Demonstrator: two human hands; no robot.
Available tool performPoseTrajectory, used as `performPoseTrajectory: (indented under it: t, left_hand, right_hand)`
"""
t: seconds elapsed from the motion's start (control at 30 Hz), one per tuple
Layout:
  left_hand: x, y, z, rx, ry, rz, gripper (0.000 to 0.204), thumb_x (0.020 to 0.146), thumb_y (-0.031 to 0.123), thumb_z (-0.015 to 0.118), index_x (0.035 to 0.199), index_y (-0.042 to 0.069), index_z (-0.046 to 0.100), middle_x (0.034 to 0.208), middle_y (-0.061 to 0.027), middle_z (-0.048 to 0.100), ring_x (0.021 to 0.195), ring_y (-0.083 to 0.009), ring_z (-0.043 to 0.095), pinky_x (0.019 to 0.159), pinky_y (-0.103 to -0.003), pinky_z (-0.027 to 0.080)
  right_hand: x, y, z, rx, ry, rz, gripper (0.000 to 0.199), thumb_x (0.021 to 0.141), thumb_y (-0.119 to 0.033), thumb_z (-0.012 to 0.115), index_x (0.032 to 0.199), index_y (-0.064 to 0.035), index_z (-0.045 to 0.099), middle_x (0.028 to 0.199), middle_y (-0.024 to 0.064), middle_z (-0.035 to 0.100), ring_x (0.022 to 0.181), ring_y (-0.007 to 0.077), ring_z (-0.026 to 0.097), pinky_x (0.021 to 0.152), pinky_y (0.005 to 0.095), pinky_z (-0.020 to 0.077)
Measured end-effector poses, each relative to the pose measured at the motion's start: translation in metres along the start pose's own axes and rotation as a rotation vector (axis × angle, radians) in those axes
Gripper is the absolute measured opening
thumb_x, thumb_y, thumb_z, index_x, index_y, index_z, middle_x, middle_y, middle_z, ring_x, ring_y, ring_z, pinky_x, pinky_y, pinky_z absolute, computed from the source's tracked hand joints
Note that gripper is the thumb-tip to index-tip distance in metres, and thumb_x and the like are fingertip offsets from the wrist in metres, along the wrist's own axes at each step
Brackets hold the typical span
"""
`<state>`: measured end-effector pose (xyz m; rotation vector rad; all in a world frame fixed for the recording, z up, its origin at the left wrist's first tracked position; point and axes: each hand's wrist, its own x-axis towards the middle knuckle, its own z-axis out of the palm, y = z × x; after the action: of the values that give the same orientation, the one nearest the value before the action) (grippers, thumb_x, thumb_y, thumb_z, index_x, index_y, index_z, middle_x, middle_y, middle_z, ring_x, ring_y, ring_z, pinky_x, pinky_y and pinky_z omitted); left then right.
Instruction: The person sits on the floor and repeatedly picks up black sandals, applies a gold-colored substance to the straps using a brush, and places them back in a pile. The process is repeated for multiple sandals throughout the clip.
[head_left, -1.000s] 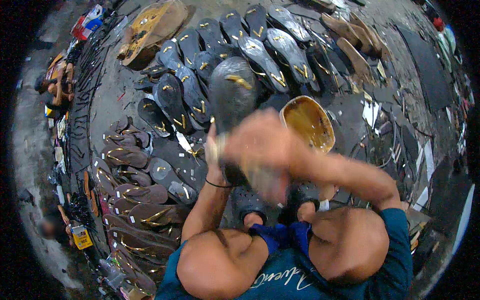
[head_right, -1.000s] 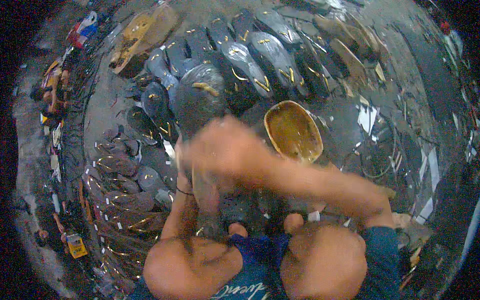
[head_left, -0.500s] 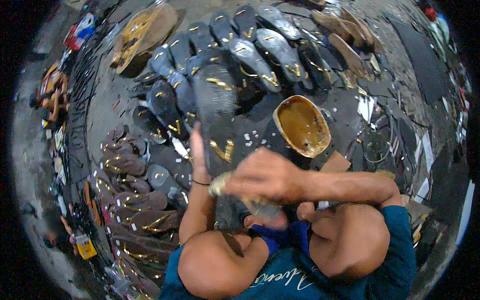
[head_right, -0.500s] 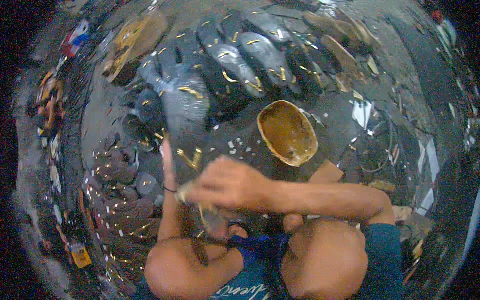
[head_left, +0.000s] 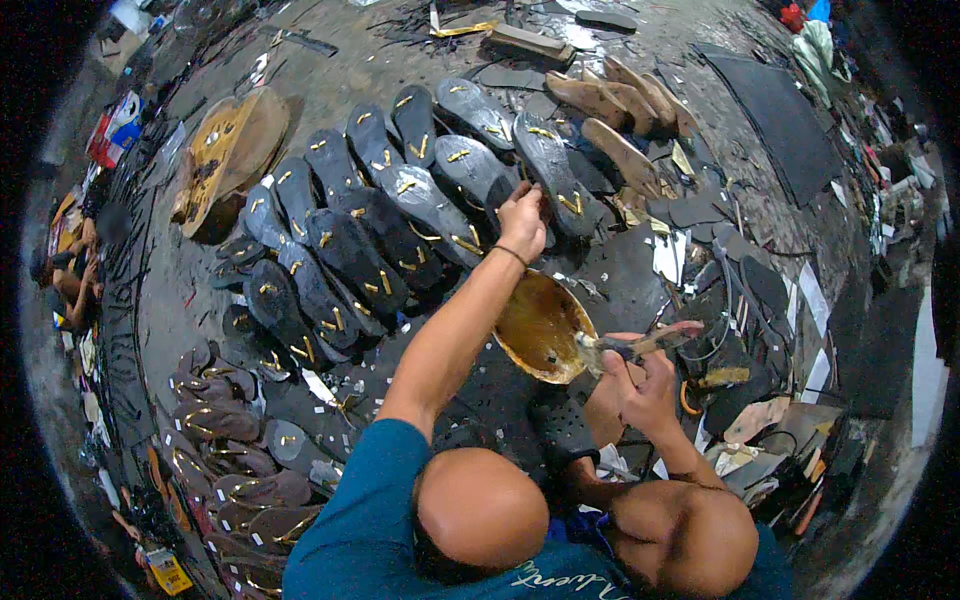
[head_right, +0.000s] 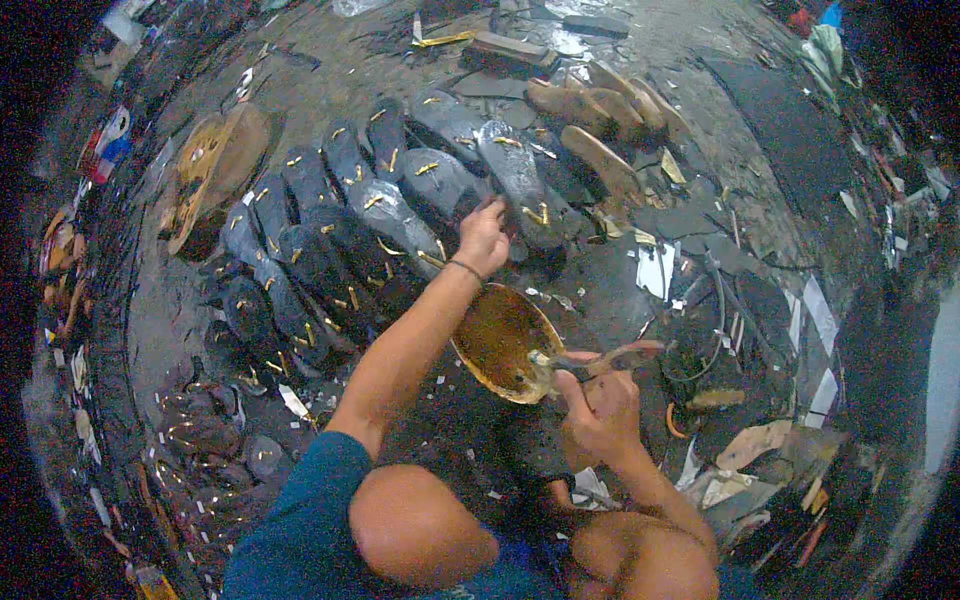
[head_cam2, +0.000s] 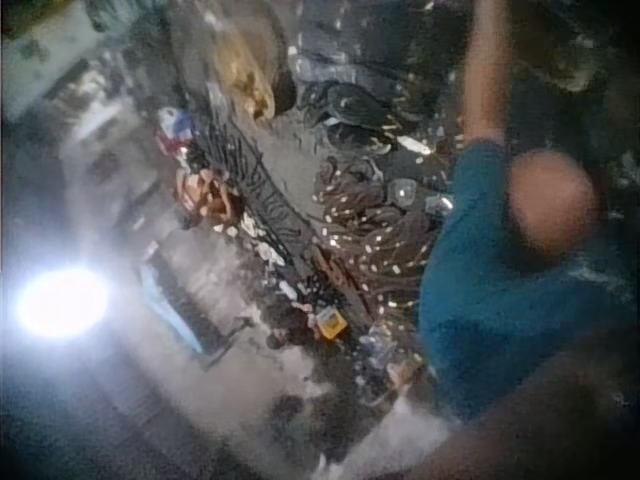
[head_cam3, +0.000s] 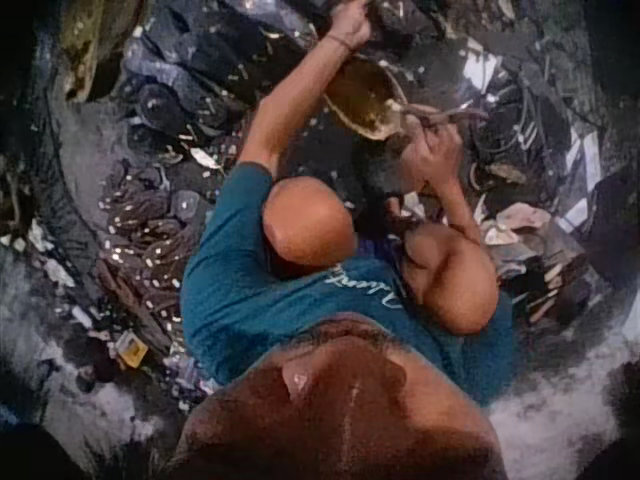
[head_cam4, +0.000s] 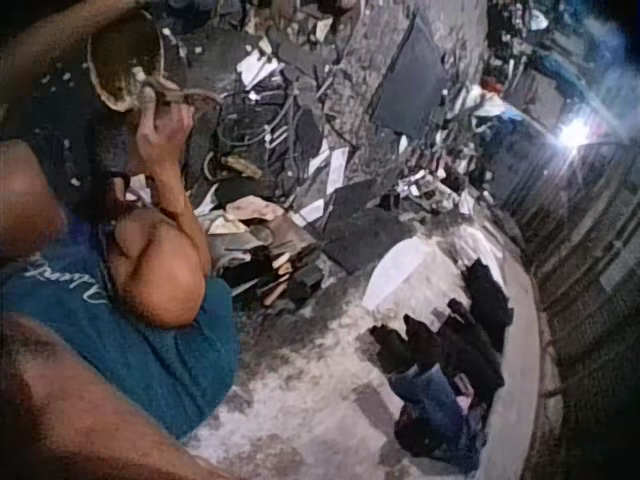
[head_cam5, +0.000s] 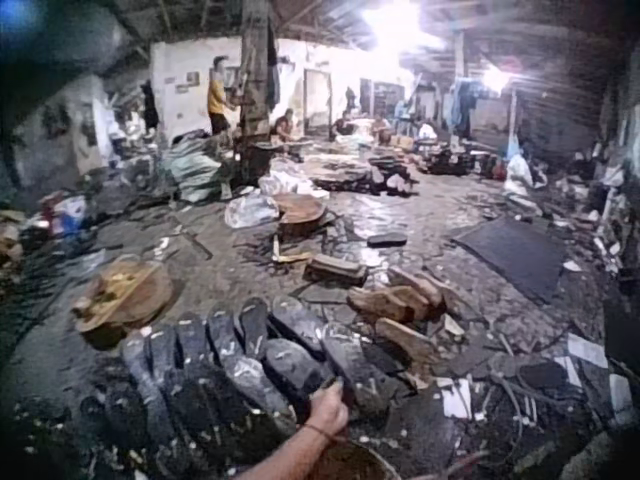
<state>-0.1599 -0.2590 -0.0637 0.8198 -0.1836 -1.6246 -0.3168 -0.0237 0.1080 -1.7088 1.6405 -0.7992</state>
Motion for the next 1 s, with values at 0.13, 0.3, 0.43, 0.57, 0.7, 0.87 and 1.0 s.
performPoseTrajectory:
  t: [0.13, 0.3, 0.43, 0.57, 0.7, 0.87, 1.0]
  left_hand:
    - [-0.055, -0.022, 0.0, 0.185, 0.022, 0.041, 0.045, 0.093, 0.011, 0.061, 0.132, -0.004, 0.043, 0.117, -0.0108, 0.06, 0.104, -0.0219, 0.061, 0.093, -0.035, 0.05]
    - [-0.2, 0.066, -0.071, 0.441, 0.07, 0.219, 0.036, 0.098, 0.012, 0.054, 0.13, -0.004, 0.049, 0.122, -0.0148, 0.061, 0.113, -0.022, 0.06, 0.095, -0.033, 0.051]
    - [-0.313, 0.104, -0.134, 0.702, 0.333, 0.365, 0.033, 0.096, 0.011, 0.057, 0.125, -0.002, 0.053, 0.118, -0.0132, 0.064, 0.11, -0.0187, 0.061, 0.093, -0.03, 0.05]
    - [-0.409, 0.113, -0.202, 0.96, 0.718, 0.48, 0.035, 0.093, 0.01, 0.06, 0.125, -0.001, 0.054, 0.115, -0.0131, 0.065, 0.108, -0.0191, 0.062, 0.094, -0.031, 0.048]
    - [-0.458, 0.087, -0.259, 1.322, 1.15, 0.468, 0.063, 0.083, 0.015, 0.068, 0.139, 0.0, 0.041, 0.145, -0.0226, 0.038, 0.136, -0.0363, 0.035, 0.111, -0.045, 0.029]
    - [-0.443, 0.098, -0.285, 2.475, 0.86, -0.18, 0.074, 0.079, 0.017, 0.061, 0.145, 0.001, 0.032, 0.155, -0.0219, 0.021, 0.145, -0.0389, 0.016, 0.116, -0.053, 0.009]
    - [-0.443, 0.122, -0.289, 2.452, 0.758, -0.368, 0.076, 0.078, 0.017, 0.064, 0.144, -0.004, 0.032, 0.154, -0.0228, 0.022, 0.145, -0.0352, 0.017, 0.116, -0.043, 0.021]
  right_hand:
    - [0.005, 0.013, -0.002, 0.026, 0.076, 0.226, 0.021, 0.089, -0.016, 0.067, 0.102, -0.0008, 0.067, 0.096, 0.0119, 0.069, 0.089, 0.0203, 0.064, 0.081, 0.0326, 0.0481]
    - [0.032, 0.039, 0.039, -0.129, -0.002, -0.169, 0.023, 0.091, -0.017, 0.065, 0.105, 0.0007, 0.065, 0.095, 0.013, 0.068, 0.09, 0.022, 0.064, 0.08, 0.0335, 0.0483]
    - [0.05, 0.056, 0.063, -0.544, 0.017, -0.579, 0.021, 0.091, -0.013, 0.065, 0.106, 0.0011, 0.065, 0.096, 0.0134, 0.068, 0.089, 0.0211, 0.063, 0.078, 0.035, 0.0495]
    - [0.039, 0.022, 0.068, -0.025, 0.046, -0.181, 0.023, 0.086, -0.018, 0.068, 0.101, -0.0018, 0.066, 0.094, 0.0167, 0.066, 0.084, 0.0315, 0.063, 0.076, 0.0398, 0.0488]
    - [0.034, 0.044, 0.04, -0.515, -0.255, -0.157, 0.026, 0.085, -0.025, 0.069, 0.095, -0.0013, 0.062, 0.082, 0.0172, 0.062, 0.074, 0.0326, 0.06, 0.069, 0.042, 0.0474]
    - [0.013, 0.051, 0.032, -0.433, -0.275, -0.109, 0.033, 0.083, -0.031, 0.071, 0.085, -0.0009, 0.059, 0.07, 0.0165, 0.06, 0.064, 0.0346, 0.058, 0.061, 0.042, 0.0458]
    - [0.003, 0.057, 0.026, -0.385, -0.289, -0.003, 0.029, 0.083, -0.027, 0.071, 0.088, -0.0005, 0.06, 0.068, 0.0148, 0.058, 0.063, 0.0314, 0.056, 0.062, 0.0406, 0.0459]
